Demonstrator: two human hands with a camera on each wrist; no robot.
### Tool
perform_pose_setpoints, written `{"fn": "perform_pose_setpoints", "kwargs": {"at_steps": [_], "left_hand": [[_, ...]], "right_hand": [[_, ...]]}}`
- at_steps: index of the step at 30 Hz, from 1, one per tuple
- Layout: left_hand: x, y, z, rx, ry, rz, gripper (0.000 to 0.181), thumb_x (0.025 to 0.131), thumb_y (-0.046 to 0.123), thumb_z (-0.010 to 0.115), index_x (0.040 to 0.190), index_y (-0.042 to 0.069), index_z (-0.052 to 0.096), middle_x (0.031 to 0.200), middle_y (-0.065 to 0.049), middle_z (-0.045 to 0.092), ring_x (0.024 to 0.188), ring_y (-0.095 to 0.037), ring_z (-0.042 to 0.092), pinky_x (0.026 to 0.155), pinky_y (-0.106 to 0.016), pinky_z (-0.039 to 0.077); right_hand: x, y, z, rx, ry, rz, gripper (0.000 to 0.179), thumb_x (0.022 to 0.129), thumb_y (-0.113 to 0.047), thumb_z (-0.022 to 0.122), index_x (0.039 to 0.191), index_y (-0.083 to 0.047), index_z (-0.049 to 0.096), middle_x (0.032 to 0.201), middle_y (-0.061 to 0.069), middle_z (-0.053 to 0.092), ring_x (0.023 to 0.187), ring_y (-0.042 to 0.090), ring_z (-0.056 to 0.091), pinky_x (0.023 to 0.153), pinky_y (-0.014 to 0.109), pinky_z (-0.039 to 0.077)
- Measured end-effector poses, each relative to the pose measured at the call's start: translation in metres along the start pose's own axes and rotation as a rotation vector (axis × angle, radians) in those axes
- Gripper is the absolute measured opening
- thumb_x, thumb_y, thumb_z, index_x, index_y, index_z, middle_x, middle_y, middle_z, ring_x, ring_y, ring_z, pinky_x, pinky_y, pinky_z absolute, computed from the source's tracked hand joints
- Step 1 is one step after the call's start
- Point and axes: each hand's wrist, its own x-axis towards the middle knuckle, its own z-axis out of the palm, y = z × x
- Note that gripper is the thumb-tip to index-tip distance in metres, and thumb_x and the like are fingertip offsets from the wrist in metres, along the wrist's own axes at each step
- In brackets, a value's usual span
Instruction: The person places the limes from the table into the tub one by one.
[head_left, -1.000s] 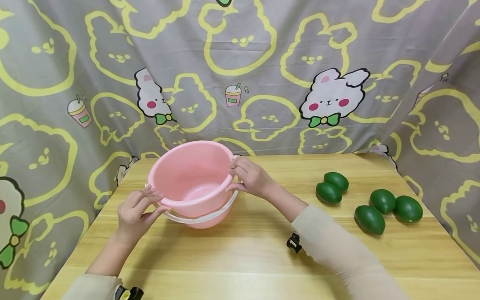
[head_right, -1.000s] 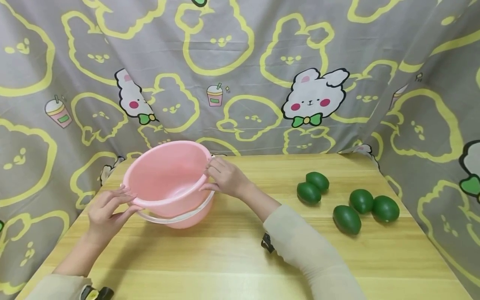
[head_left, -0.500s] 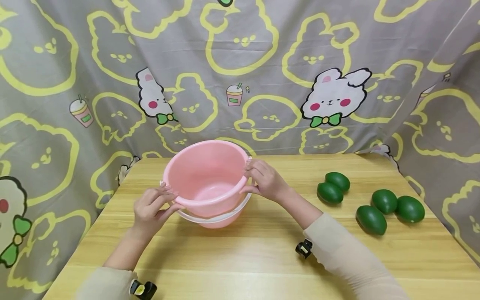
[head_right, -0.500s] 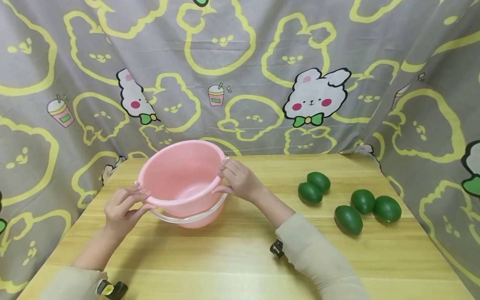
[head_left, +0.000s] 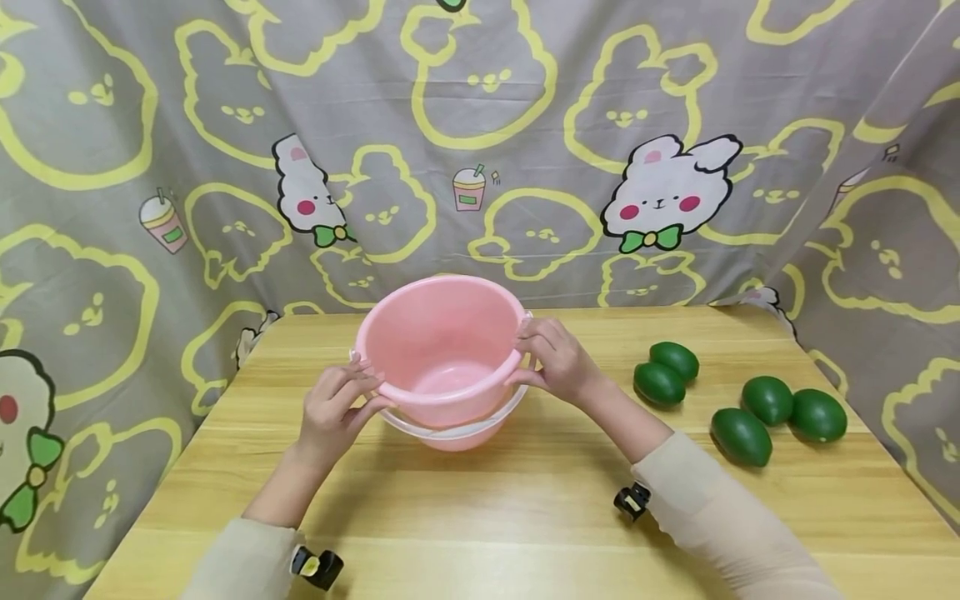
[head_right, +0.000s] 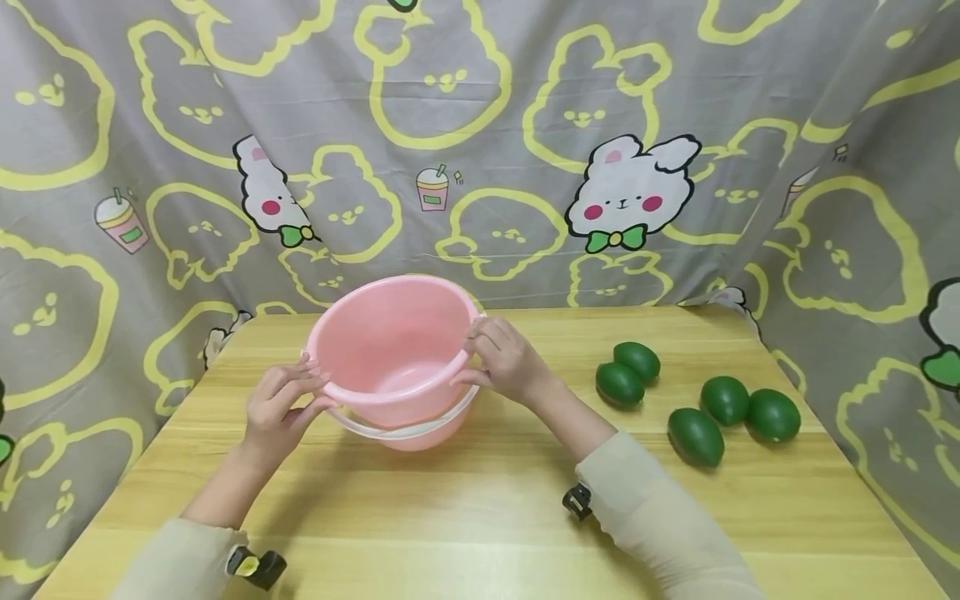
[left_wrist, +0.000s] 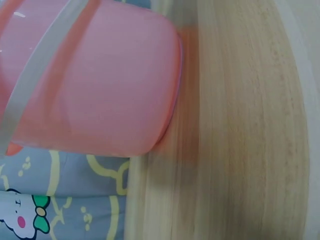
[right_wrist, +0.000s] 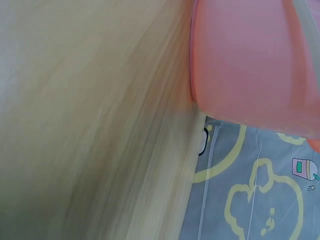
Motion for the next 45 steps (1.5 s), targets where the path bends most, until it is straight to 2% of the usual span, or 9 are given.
{"fn": "perform_pose_setpoints", "kwargs": {"at_steps": [4,11,20,23,30,39,45], "left_hand": [[-0.002,0.000,0.003,-0.010,-0.031,-0.010,0.044,0.083,0.036,0.065,0.074,-0.006,0.069,0.075,-0.018,0.064,0.070,-0.034,0.060,0.092,-0.030,0.055],[-0.003,0.003,0.011,-0.017,0.007,-0.007,0.045,0.082,0.038,0.065,0.074,-0.006,0.069,0.073,-0.017,0.063,0.068,-0.033,0.059,0.091,-0.029,0.056],[-0.004,0.012,0.022,-0.044,0.031,-0.006,0.045,0.082,0.038,0.064,0.074,-0.005,0.069,0.074,-0.016,0.063,0.070,-0.033,0.060,0.087,-0.027,0.057],[-0.004,0.015,0.026,-0.055,0.035,-0.008,0.044,0.082,0.038,0.065,0.075,-0.006,0.070,0.074,-0.016,0.063,0.072,-0.033,0.060,0.089,-0.029,0.057],[-0.003,0.017,0.030,-0.076,0.009,-0.007,0.043,0.083,0.037,0.064,0.078,-0.005,0.070,0.077,-0.016,0.064,0.074,-0.032,0.060,0.090,-0.031,0.057],[0.000,0.023,0.042,-0.114,0.007,0.002,0.042,0.085,0.036,0.064,0.077,-0.004,0.069,0.078,-0.015,0.064,0.074,-0.031,0.060,0.089,-0.032,0.057],[0.000,0.032,0.054,-0.152,0.035,0.007,0.040,0.085,0.034,0.064,0.078,-0.005,0.069,0.079,-0.016,0.063,0.075,-0.031,0.060,0.090,-0.034,0.057]], "right_hand": [[0.000,-0.001,-0.006,0.007,-0.004,0.020,0.054,0.089,-0.051,0.051,0.084,0.002,0.055,0.087,0.013,0.058,0.081,0.025,0.055,0.067,0.031,0.053],[0.000,-0.004,-0.017,0.038,0.002,0.045,0.054,0.086,-0.052,0.054,0.084,0.002,0.056,0.085,0.013,0.058,0.079,0.025,0.053,0.063,0.030,0.049],[-0.005,-0.011,-0.028,-0.029,0.085,0.028,0.055,0.086,-0.052,0.054,0.080,0.003,0.057,0.083,0.014,0.059,0.079,0.028,0.056,0.066,0.033,0.051],[-0.009,-0.013,-0.032,-0.041,0.116,0.031,0.056,0.085,-0.052,0.055,0.080,0.003,0.058,0.083,0.014,0.059,0.078,0.029,0.057,0.066,0.034,0.050],[-0.014,-0.015,-0.040,-0.057,0.144,0.027,0.056,0.084,-0.052,0.055,0.078,0.004,0.058,0.081,0.014,0.059,0.076,0.029,0.056,0.065,0.034,0.050],[-0.019,-0.023,-0.054,-0.086,0.183,0.061,0.058,0.083,-0.053,0.056,0.075,0.004,0.059,0.078,0.014,0.059,0.074,0.031,0.057,0.067,0.035,0.052],[-0.023,-0.032,-0.067,-0.104,0.213,0.084,0.059,0.082,-0.053,0.056,0.074,0.005,0.059,0.074,0.015,0.059,0.073,0.033,0.057,0.066,0.036,0.050]]}}
